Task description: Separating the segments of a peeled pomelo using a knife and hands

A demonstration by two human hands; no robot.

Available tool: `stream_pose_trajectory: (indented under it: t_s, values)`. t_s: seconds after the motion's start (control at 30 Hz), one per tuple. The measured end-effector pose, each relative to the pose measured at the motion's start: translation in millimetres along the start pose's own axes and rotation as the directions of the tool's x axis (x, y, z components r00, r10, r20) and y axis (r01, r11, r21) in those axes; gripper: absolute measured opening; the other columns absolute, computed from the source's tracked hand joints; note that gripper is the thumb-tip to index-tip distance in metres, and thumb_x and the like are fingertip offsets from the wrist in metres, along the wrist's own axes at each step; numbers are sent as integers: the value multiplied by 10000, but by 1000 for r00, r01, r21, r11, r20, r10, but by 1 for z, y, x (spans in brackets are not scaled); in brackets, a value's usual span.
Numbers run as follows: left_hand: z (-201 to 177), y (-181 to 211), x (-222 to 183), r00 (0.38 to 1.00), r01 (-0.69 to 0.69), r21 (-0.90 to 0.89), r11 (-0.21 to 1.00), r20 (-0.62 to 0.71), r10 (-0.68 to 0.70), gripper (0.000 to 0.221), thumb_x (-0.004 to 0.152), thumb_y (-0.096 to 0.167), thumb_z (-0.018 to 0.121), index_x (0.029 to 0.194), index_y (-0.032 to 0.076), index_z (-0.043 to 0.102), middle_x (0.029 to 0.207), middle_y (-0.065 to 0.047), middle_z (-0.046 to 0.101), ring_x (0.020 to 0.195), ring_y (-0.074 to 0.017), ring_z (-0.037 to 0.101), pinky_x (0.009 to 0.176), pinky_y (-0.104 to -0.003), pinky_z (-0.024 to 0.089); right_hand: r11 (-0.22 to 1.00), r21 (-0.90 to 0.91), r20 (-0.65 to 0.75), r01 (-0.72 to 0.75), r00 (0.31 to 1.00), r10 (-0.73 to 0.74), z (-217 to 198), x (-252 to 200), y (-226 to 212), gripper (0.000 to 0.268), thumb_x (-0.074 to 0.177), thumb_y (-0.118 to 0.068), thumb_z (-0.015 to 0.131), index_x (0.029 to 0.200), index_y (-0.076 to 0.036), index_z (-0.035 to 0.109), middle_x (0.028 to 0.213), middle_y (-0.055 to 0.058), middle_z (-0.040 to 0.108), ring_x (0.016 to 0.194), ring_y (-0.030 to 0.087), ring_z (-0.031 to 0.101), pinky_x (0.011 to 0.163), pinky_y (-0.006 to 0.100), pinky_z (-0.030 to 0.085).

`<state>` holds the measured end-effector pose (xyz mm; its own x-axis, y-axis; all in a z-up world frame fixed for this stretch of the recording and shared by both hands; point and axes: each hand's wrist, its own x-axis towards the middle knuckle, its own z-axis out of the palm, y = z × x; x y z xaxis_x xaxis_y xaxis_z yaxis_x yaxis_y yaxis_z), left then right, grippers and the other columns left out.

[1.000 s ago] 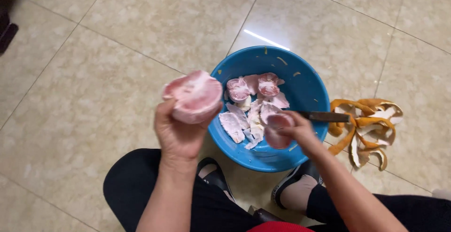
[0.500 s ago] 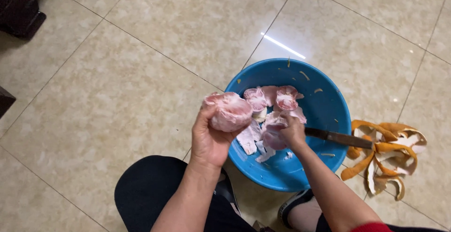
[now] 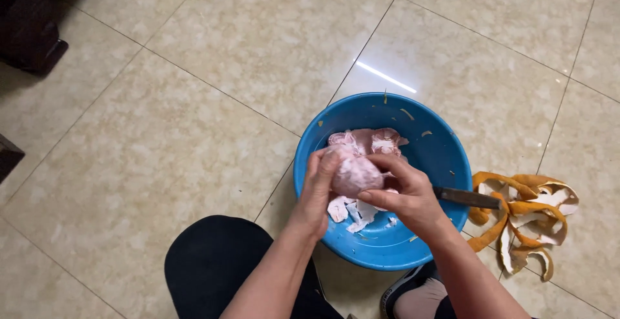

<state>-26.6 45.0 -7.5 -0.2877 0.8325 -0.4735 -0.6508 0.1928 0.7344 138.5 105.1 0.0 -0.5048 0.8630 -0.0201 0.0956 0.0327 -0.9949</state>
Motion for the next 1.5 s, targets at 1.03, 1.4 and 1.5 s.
stream_pose_trajectory:
  t_s: [1.03,1.4,1.5]
  values:
    - [96,-1,-111,962,-213,-255,943,-222,157,417,704,260,866,1057,150,675,1020,-96,664,961,-228,670,820,-394,570,996,2,-227,86,970,-84,-10,-119,-49,640,734,13,653,1371,-38,629,1159,164,687,1046,209,620,933,401,554]
    - [54,-45,-22,866,339,-605,721,-98,-490,494,699,422,866,1061,119,722,1069,-193,743,1012,-373,706,873,-527,563,864,-465,-5,190,976,-217,-21,-79,12,928,653,117,596,1535,-147,475,1189,93,586,1041,247,594,890,362,506]
    - [44,-57,-5,832,393,-616,683,-78,-549,641,698,530,838,1174,122,702,1122,-201,722,1060,-394,684,910,-577,537,988,-152,44,-27,998,34,-27,-76,13,1002,693,101,600,1628,-154,346,1329,103,609,1140,186,529,959,363,487]
